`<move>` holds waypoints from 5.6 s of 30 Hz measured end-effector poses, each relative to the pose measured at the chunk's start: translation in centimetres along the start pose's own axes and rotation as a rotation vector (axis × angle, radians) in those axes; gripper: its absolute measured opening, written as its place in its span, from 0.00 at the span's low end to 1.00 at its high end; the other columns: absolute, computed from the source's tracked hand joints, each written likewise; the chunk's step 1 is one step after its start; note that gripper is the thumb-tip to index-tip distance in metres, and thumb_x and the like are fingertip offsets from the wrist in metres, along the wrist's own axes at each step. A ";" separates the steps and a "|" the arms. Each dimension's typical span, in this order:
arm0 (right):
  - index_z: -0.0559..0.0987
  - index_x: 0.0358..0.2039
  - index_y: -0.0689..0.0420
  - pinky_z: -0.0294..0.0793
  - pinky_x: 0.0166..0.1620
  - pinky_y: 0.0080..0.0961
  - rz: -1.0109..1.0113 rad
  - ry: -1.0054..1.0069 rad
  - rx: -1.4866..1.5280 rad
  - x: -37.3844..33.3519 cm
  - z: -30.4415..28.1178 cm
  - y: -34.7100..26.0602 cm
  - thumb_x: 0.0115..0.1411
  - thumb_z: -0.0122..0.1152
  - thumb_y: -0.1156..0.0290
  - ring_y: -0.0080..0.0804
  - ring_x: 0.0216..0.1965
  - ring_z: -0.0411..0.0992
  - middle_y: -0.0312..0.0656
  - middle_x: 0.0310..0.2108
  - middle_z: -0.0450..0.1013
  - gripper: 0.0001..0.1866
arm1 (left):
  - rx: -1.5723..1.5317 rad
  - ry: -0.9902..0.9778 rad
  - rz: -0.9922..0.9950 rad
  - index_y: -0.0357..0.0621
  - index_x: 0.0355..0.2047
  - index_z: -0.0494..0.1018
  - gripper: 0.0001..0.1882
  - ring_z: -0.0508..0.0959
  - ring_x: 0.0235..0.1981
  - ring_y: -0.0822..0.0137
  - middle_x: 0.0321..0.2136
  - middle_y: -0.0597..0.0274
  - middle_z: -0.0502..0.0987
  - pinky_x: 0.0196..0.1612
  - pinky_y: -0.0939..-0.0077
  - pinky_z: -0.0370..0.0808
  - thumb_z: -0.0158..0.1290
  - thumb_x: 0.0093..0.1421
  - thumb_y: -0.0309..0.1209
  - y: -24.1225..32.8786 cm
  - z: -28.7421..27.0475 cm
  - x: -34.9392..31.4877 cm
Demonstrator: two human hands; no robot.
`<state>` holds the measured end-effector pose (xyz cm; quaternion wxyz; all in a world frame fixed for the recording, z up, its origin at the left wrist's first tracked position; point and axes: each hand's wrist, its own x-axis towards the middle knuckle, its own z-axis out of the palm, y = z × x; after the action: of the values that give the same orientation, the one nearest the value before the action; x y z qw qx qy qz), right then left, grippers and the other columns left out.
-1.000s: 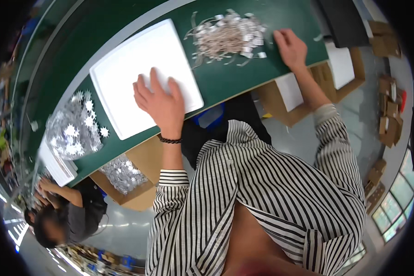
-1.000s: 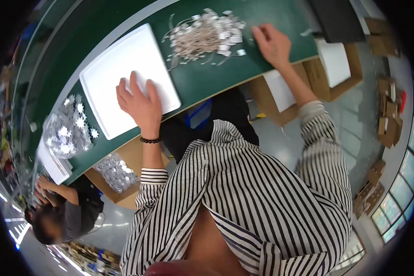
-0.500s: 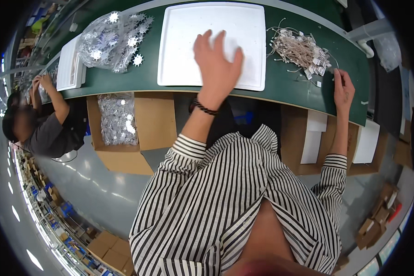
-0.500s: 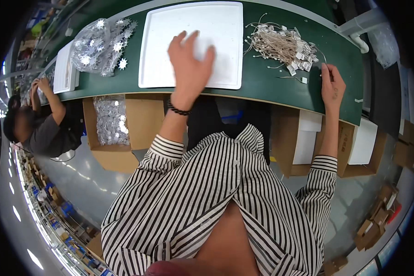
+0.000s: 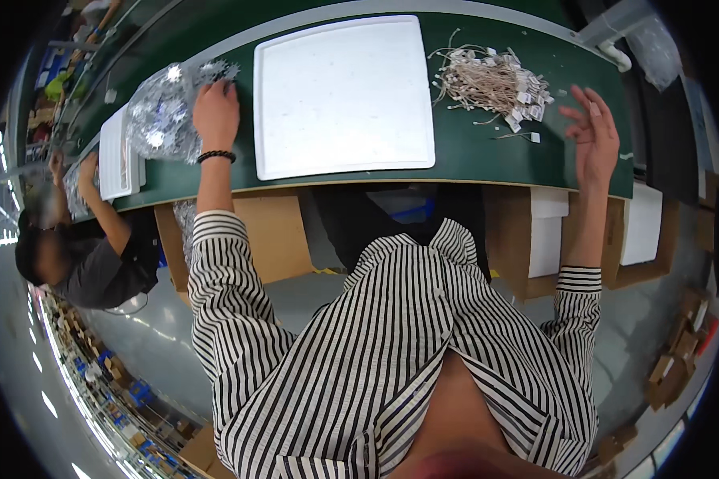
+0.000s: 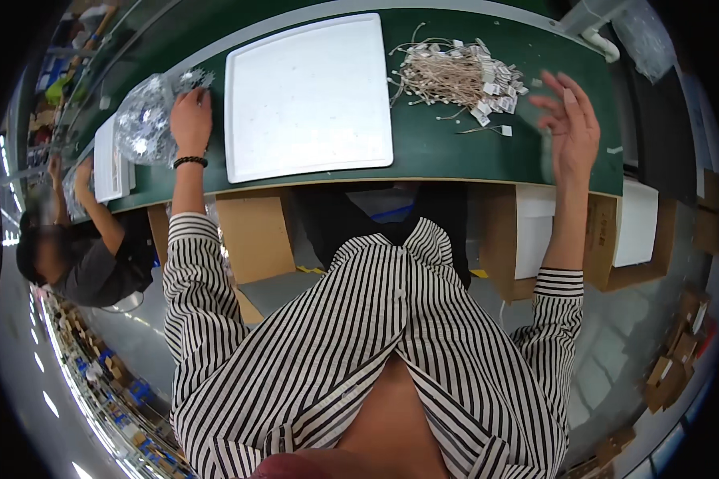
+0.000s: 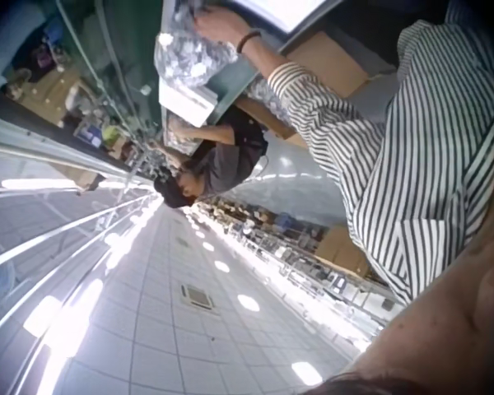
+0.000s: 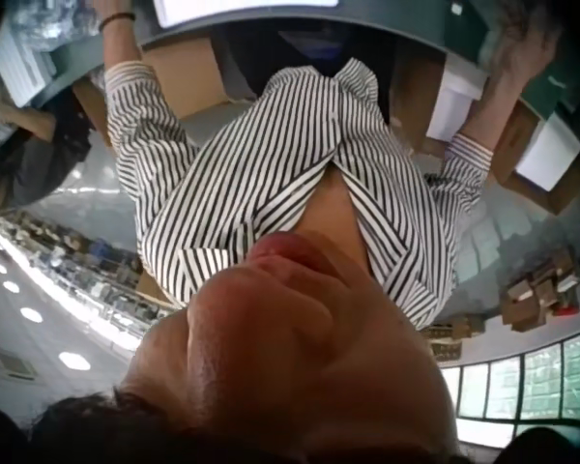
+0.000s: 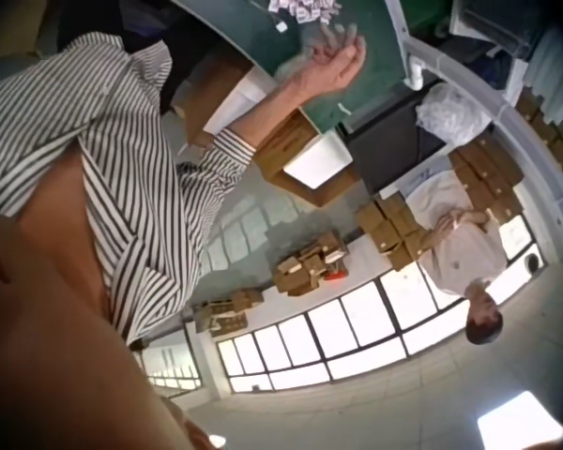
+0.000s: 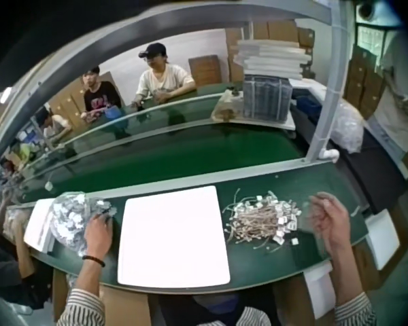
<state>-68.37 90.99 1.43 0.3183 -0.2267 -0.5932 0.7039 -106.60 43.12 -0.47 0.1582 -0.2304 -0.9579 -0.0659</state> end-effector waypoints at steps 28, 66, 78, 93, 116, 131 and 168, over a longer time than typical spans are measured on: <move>0.81 0.38 0.64 0.66 0.28 0.12 0.022 -0.462 -0.068 -6.0 27.1 -0.9 0.63 0.61 0.77 0.18 0.24 0.70 0.35 0.23 0.75 0.05 | -1.646 0.028 -0.447 0.30 0.49 0.77 0.14 0.84 0.41 0.62 0.39 0.49 0.83 0.44 0.73 0.83 0.57 0.68 0.29 19.8 -10.1 -9.0; 0.81 0.44 0.60 0.73 0.48 0.27 -0.600 -0.569 -0.839 -2.7 22.6 1.0 0.59 0.67 0.68 0.34 0.44 0.73 0.40 0.42 0.76 0.14 | -1.263 0.066 -0.285 0.30 0.40 0.79 0.16 0.76 0.33 0.70 0.32 0.58 0.82 0.39 0.79 0.74 0.58 0.65 0.36 18.0 -11.3 -5.5; 0.81 0.52 0.59 0.72 0.49 0.25 -0.310 -0.182 -0.632 -0.9 13.4 -2.2 0.63 0.64 0.67 0.31 0.45 0.71 0.39 0.43 0.78 0.18 | 0.291 0.234 0.065 0.47 0.49 0.81 0.22 0.76 0.44 0.45 0.49 0.49 0.80 0.51 0.54 0.72 0.53 0.63 0.47 0.3 3.1 1.9; 0.81 0.43 0.60 0.70 0.34 0.21 -0.906 -0.450 -1.079 4.9 11.6 2.2 0.62 0.63 0.67 0.25 0.26 0.67 0.33 0.29 0.76 0.12 | 0.125 0.085 0.118 0.44 0.41 0.83 0.15 0.80 0.38 0.53 0.35 0.56 0.84 0.54 0.59 0.69 0.55 0.62 0.40 -0.5 3.2 2.7; 0.83 0.38 0.61 0.53 0.23 0.12 -0.148 -0.187 -0.325 -5.0 20.5 -4.6 0.63 0.63 0.73 0.13 0.19 0.56 0.27 0.21 0.68 0.06 | -0.852 0.100 -0.224 0.38 0.47 0.77 0.18 0.81 0.32 0.67 0.31 0.60 0.80 0.38 0.75 0.79 0.65 0.56 0.27 8.6 -7.5 -2.0; 0.81 0.30 0.62 0.51 0.22 0.15 -0.218 -0.393 -0.339 -8.4 27.4 -5.2 0.59 0.62 0.74 0.15 0.17 0.52 0.26 0.14 0.60 0.05 | -1.425 0.044 -0.171 0.32 0.50 0.77 0.19 0.81 0.36 0.69 0.39 0.52 0.82 0.40 0.80 0.82 0.63 0.57 0.19 18.5 -13.3 -9.3; 0.76 0.38 0.61 0.47 0.17 0.12 0.633 -0.483 0.508 -10.1 28.3 -5.0 0.70 0.51 0.70 0.12 0.16 0.52 0.26 0.17 0.57 0.09 | -1.356 0.303 -0.183 0.32 0.48 0.74 0.13 0.83 0.38 0.69 0.41 0.50 0.83 0.44 0.81 0.82 0.59 0.64 0.21 19.7 -11.2 -11.6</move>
<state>-80.19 64.64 11.25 -0.0135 -0.1412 -0.3610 0.9217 -84.64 53.41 7.30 0.1054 -0.1848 -0.6884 -0.6934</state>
